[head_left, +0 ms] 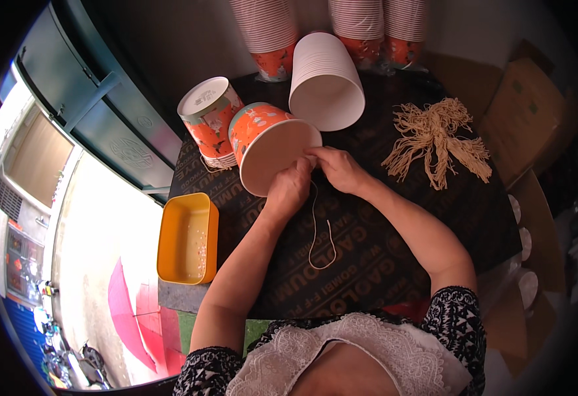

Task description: Threa ding a c or d throu g h pre-punched holes in a p aper b ucket to c rea te a h andl e.

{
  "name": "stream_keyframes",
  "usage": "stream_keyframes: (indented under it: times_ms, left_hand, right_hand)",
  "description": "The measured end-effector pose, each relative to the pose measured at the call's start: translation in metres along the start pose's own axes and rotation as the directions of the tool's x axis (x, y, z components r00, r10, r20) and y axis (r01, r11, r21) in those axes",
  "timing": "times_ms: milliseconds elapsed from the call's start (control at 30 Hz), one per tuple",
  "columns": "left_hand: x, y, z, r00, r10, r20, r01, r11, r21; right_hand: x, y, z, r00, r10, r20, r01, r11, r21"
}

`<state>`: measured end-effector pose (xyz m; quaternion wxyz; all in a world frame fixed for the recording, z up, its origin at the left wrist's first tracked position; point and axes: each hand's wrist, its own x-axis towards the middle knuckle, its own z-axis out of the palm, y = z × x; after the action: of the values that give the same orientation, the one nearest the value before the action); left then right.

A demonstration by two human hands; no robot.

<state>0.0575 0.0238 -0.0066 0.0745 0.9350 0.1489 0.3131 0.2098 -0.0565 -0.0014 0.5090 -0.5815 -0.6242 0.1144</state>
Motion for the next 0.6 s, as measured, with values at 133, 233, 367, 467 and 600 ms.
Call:
stream_keyframes:
  times_ms: [133, 233, 367, 467, 600]
  left_hand:
    - [0.0021, 0.0055, -0.0031, 0.999, 0.038, -0.024, -0.038, 0.999, 0.003]
    - [0.0004, 0.003, -0.0007, 0.998, 0.056, -0.017, -0.056, 0.998, -0.007]
    - [-0.0014, 0.0016, 0.0004, 0.997, 0.068, -0.039, -0.069, 0.997, -0.035]
    - [-0.0003, 0.003, -0.0004, 0.995, 0.073, -0.068, -0.076, 0.996, -0.035]
    - [-0.0018, 0.0031, -0.0019, 0.997, 0.051, -0.054, -0.053, 0.998, -0.038]
  right_hand:
    - [-0.0008, -0.0034, -0.0012, 0.999, -0.043, 0.02, 0.043, 0.999, 0.002]
    - [-0.0011, -0.0015, -0.0021, 0.998, -0.053, 0.042, 0.052, 0.998, 0.018]
    - [-0.0011, -0.0054, -0.0049, 0.997, -0.045, 0.067, 0.045, 0.999, 0.0]
    - [-0.0012, -0.0036, -0.0061, 0.996, -0.04, 0.085, 0.04, 0.999, 0.008]
    - [-0.0007, -0.0056, -0.0046, 0.996, -0.059, 0.067, 0.057, 0.998, 0.037]
